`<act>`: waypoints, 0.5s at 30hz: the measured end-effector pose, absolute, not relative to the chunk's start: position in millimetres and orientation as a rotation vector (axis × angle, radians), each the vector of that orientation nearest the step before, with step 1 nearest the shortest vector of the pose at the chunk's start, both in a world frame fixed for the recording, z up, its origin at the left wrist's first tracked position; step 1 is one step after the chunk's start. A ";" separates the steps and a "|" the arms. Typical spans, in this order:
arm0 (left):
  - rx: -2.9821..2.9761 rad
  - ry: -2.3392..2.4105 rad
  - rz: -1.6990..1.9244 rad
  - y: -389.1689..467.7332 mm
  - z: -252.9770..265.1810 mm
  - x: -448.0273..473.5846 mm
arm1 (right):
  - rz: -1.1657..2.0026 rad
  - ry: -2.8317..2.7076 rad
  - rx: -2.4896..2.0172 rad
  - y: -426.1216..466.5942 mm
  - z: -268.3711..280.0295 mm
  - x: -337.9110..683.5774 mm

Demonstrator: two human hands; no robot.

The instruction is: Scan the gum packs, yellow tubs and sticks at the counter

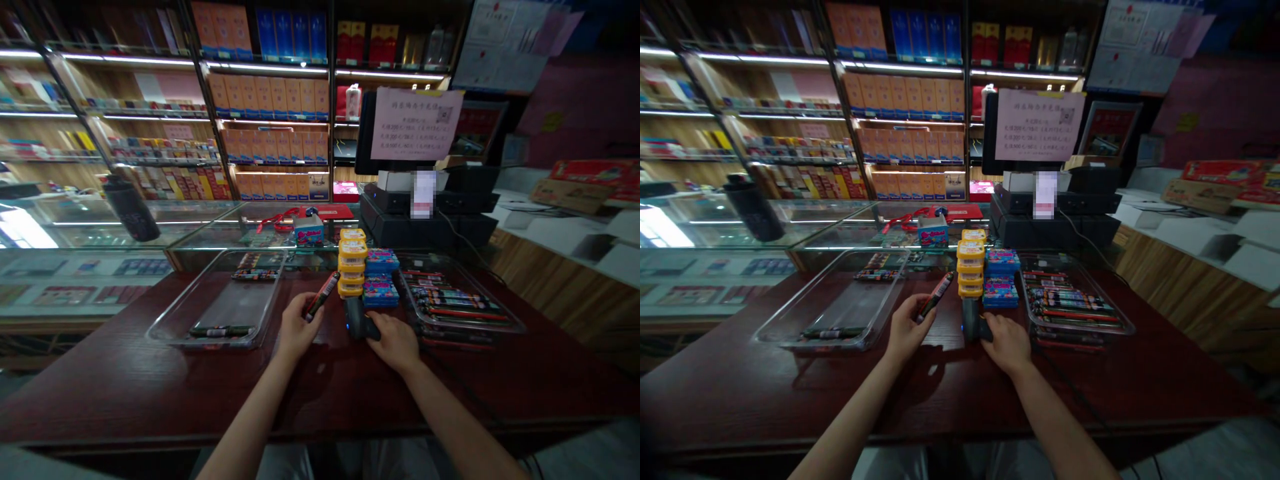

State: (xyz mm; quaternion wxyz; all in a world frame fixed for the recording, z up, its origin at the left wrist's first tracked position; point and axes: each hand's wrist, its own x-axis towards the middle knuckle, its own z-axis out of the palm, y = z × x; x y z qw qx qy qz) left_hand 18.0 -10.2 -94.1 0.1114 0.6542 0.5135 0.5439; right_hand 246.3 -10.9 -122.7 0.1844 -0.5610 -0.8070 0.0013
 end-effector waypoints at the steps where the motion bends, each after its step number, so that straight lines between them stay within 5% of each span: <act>1: 1.941 1.447 1.588 -8.8 -85.2 25.4 | 0.004 -2.274 -1.582 -10.3 -121.8 246.1; 15: 2.364 1.013 0.810 83.8 -24.4 202.2 | 0.054 -2.234 -1.635 -3.3 -114.6 244.3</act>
